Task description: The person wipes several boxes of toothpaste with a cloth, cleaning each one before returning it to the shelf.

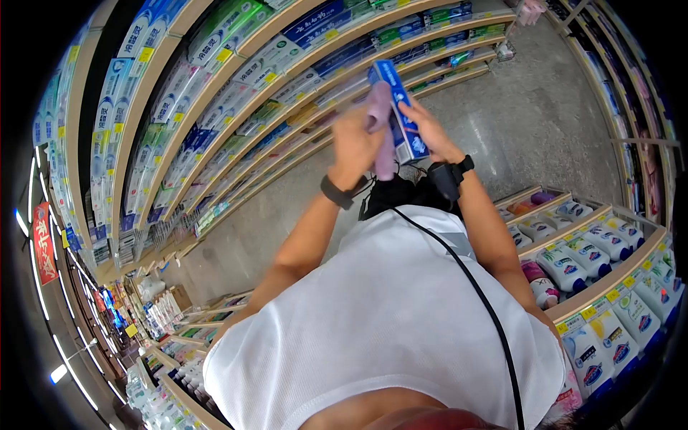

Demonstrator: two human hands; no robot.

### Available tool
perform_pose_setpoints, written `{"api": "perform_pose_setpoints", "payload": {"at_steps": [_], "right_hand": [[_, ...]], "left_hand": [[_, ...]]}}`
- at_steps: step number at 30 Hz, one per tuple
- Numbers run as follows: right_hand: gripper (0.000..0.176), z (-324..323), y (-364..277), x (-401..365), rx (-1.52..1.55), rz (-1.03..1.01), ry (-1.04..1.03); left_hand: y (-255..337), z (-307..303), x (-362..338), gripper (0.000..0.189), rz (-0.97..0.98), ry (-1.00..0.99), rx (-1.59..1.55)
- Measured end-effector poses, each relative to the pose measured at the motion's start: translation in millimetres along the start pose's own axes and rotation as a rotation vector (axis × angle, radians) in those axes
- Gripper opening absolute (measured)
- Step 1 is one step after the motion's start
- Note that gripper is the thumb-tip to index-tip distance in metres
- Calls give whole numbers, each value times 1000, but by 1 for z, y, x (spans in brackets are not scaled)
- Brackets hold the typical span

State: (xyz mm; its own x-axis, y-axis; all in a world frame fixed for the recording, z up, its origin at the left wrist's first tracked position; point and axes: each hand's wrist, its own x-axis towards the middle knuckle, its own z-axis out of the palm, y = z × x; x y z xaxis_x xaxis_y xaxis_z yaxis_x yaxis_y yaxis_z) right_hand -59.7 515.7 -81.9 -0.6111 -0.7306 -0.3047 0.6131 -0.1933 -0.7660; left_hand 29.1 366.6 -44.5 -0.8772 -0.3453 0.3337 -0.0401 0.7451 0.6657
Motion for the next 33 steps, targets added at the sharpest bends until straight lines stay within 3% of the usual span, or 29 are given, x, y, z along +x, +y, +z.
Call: {"api": "perform_pose_setpoints", "payload": {"at_steps": [3, 6, 8, 9, 11, 15, 17, 21, 23, 25, 27, 33], "right_hand": [[57, -6, -6, 6, 252, -55, 65], [55, -21, -2, 9, 260, -64, 102], [48, -30, -5, 11, 269, -71, 106], [48, -34, -2, 15, 267, -73, 104], [50, -33, -1, 20, 399, -91, 50], [50, -25, -9, 15, 331, -198, 96], [48, -35, -5, 17, 389, -152, 54], [51, -45, 2, 22, 441, -103, -46], [49, -34, -3, 15, 308, -198, 57], [41, -28, -8, 11, 389, -193, 80], [35, -29, -11, 9, 321, -30, 124], [36, -29, -13, 0, 293, 16, 38]], "left_hand": [[34, -8, -12, 25, 55, -138, -101], [52, -18, -16, 26, 154, -200, -171], [61, -33, -15, 27, 31, -565, -249], [53, -34, -16, 27, 33, -562, -249], [40, -34, -20, 25, 47, -945, -309], [47, -37, -21, 22, -95, -873, -390], [53, -42, -16, 20, -217, -771, -399], [54, -45, -6, 22, -214, -743, -386], [47, -45, -5, 24, -198, -682, -454], [41, -47, -1, 26, -209, -696, -437], [40, -47, 1, 27, -221, -709, -418], [38, -41, 7, 26, -117, -635, -408]]}}
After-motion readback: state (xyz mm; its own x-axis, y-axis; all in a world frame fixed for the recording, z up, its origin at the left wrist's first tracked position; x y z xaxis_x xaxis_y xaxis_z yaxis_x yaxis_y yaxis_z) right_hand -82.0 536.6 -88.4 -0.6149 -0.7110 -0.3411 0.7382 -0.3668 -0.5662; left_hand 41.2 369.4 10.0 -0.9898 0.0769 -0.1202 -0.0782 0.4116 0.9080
